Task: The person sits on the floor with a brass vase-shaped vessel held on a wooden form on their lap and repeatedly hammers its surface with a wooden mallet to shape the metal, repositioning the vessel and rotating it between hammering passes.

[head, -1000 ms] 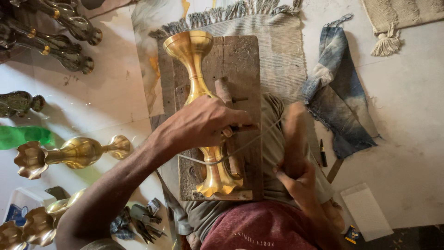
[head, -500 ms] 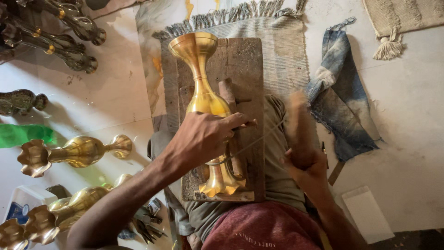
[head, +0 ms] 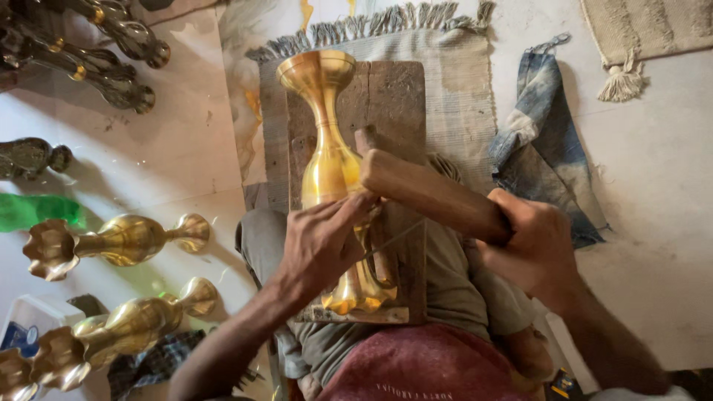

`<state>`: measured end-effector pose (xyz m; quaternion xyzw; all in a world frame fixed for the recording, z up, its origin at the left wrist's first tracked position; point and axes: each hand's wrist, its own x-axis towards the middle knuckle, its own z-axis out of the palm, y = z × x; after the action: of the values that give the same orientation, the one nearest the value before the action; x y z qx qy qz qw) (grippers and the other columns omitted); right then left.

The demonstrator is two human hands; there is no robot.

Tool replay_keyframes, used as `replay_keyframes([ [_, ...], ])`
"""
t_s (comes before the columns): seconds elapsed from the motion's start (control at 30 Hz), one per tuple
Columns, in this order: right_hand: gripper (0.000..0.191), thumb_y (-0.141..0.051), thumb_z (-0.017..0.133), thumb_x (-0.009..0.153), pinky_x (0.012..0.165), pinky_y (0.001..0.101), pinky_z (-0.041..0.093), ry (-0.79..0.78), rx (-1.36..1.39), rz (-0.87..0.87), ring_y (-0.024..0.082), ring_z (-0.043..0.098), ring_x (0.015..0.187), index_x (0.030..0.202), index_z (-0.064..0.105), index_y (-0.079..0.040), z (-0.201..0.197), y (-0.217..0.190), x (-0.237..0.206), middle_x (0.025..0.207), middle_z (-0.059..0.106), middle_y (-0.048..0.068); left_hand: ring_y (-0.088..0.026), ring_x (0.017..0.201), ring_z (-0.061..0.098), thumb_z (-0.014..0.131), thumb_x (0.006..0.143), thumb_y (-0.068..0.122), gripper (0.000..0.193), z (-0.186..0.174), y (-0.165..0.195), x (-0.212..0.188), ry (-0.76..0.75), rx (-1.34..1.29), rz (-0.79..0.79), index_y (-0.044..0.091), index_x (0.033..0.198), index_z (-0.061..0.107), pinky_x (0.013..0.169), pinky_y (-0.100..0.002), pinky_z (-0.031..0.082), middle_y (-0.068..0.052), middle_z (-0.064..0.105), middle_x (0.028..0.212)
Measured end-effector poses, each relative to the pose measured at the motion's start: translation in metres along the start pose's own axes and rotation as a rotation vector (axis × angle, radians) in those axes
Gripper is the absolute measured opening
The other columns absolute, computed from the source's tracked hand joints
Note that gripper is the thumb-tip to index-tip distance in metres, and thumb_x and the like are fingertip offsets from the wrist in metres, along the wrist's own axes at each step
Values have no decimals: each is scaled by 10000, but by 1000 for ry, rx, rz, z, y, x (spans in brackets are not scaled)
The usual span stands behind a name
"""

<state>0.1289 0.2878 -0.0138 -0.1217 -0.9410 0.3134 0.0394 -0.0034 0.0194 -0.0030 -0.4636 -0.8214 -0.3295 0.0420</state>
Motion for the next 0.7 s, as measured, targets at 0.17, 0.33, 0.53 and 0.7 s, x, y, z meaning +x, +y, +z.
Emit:
replay_keyframes([
  [0.17,244,-31,741,691,557,437,466,55,231,-90,379,615,645,918,649,-40,-22,-26,10,709,621,177,-279,933,770,658,703,-45,421,9,4,-14,164,61,23,6,1120,679,715,-373,630,-151,758,1059],
  [0.33,276,-27,713,644,565,447,474,50,56,-293,370,659,655,891,589,-25,-42,-33,26,705,627,158,-269,787,742,628,703,-97,365,20,2,-22,217,81,-70,-22,1055,692,632,-380,585,-134,731,893],
  [0.53,275,-29,746,628,508,415,446,0,77,-255,320,625,534,842,575,-24,-49,-45,28,627,595,140,-274,814,747,615,761,-97,311,31,1,-32,350,143,-24,-7,1048,693,660,-371,583,-145,732,923],
  [0.7,233,-40,765,665,485,356,452,7,238,-145,226,622,480,836,607,-54,-32,-41,20,602,615,100,-221,986,789,555,818,-111,395,36,-13,-32,333,99,32,-16,1163,723,783,-323,662,-134,776,1105],
])
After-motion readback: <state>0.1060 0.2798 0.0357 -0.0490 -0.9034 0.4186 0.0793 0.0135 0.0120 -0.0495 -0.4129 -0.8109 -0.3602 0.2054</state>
